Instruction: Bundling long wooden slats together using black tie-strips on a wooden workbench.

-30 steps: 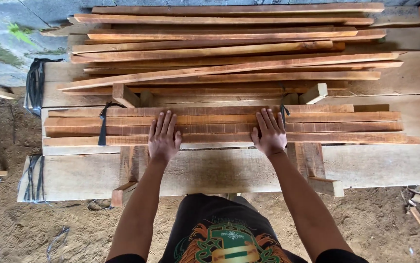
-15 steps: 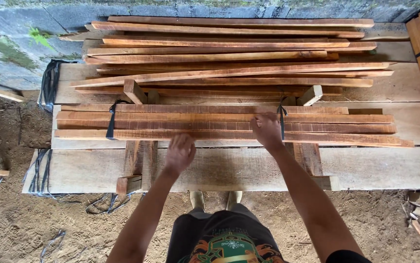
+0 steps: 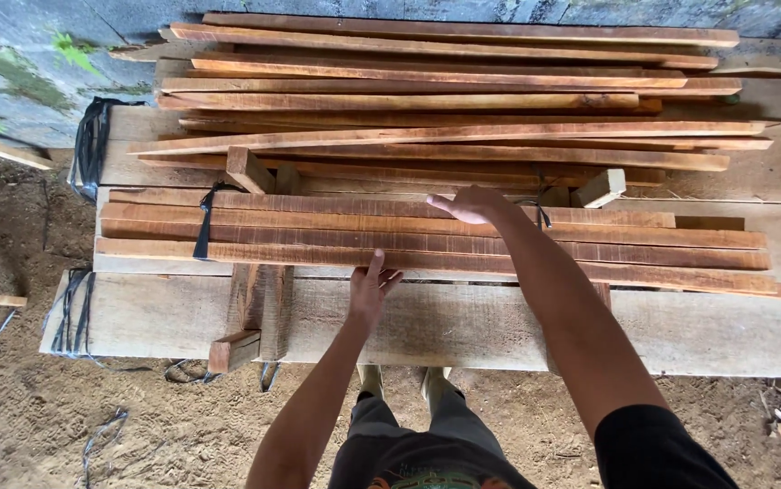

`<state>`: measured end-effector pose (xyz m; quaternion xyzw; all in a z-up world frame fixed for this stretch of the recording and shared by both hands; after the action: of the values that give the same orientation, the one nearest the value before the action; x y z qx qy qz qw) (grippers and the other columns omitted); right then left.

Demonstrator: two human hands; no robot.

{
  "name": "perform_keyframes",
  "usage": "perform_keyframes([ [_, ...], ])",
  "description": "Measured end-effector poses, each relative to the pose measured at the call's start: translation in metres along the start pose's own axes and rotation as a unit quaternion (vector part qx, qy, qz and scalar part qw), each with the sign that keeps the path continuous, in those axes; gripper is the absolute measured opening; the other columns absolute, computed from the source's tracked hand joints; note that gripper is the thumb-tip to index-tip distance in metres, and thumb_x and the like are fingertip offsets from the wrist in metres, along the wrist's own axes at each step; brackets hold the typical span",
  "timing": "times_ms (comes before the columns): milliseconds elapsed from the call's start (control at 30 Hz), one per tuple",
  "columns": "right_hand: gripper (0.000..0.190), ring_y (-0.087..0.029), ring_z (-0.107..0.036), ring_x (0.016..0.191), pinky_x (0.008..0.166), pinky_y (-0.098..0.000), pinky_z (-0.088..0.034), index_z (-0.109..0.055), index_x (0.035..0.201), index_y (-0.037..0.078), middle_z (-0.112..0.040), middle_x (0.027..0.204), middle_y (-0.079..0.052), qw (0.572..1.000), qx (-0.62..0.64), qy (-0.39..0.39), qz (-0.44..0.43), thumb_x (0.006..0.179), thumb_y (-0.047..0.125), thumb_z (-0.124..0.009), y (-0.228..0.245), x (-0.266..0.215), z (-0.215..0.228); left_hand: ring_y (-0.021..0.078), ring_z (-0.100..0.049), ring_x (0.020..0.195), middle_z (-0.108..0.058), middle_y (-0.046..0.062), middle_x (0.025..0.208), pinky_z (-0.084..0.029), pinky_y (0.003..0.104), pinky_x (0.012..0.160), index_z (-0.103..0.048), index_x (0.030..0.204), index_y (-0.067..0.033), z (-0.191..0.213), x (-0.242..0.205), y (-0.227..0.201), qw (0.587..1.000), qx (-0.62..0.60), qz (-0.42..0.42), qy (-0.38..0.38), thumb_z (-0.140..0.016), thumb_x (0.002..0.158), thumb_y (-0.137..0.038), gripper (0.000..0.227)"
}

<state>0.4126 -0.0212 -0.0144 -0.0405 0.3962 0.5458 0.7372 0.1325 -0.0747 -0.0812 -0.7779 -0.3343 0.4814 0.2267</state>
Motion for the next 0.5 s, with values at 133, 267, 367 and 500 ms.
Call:
perform_keyframes([
  [133,0.091,-0.044,-0.056,0.134,0.118,-0.0595,-0.035,-0.065,0.073,0.011,-0.054,0.153,-0.02,0.999,-0.039,0.018,-0.007,0.096,0.089,-0.022,0.01,-0.02,0.005,0.0426,-0.057,0.128,-0.04,0.034,0.141,-0.05,0.056,0.112,-0.026,0.144,0.0176,-0.018,-0.03,-0.019,0.999,0.024,-0.029,0.001,-0.071,0.101,-0.041,0.085],
  [267,0.102,-0.046,-0.058,0.132,0.116,-0.0579,-0.037,-0.075,0.1,0.007,-0.067,0.132,-0.026,0.998,-0.053,0.019,0.006,0.086,0.097,-0.029,0.034,-0.08,0.028,0.0426,-0.064,0.119,-0.046,0.03,0.135,-0.058,0.057,0.103,-0.031,0.143,0.0143,-0.022,-0.044,-0.02,0.997,0.001,-0.07,-0.021,-0.074,0.099,-0.035,0.079],
  [367,0.09,-0.041,-0.068,0.117,0.103,-0.0529,-0.049,-0.074,0.091,0.01,-0.073,0.111,-0.023,0.992,-0.102,-0.055,0.042,0.085,0.094,-0.041,0.045,-0.123,0.056,0.04,-0.062,0.121,-0.046,0.027,0.14,-0.057,0.056,0.103,-0.029,0.148,0.0092,-0.055,-0.084,-0.052,0.994,0.001,-0.108,-0.033,-0.073,0.098,-0.036,0.08],
  [500,0.098,-0.045,-0.065,0.121,0.106,-0.054,-0.05,-0.074,0.11,0.002,-0.07,0.12,-0.028,0.976,-0.156,-0.139,0.068,0.082,0.091,-0.046,0.049,-0.179,0.092,0.0421,-0.055,0.132,-0.047,0.026,0.148,-0.053,0.06,0.105,-0.032,0.152,0.0009,-0.074,-0.082,-0.064,0.985,0.022,-0.167,-0.021,-0.072,0.099,-0.035,0.076],
])
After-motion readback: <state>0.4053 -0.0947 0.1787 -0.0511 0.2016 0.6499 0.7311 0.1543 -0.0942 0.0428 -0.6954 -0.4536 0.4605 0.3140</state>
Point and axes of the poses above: each hand's wrist, its own x-axis towards the middle knuckle, its own z-axis out of the back of the hand, y = z × x, the point moved 5 cm from there along x, towards the middle knuckle
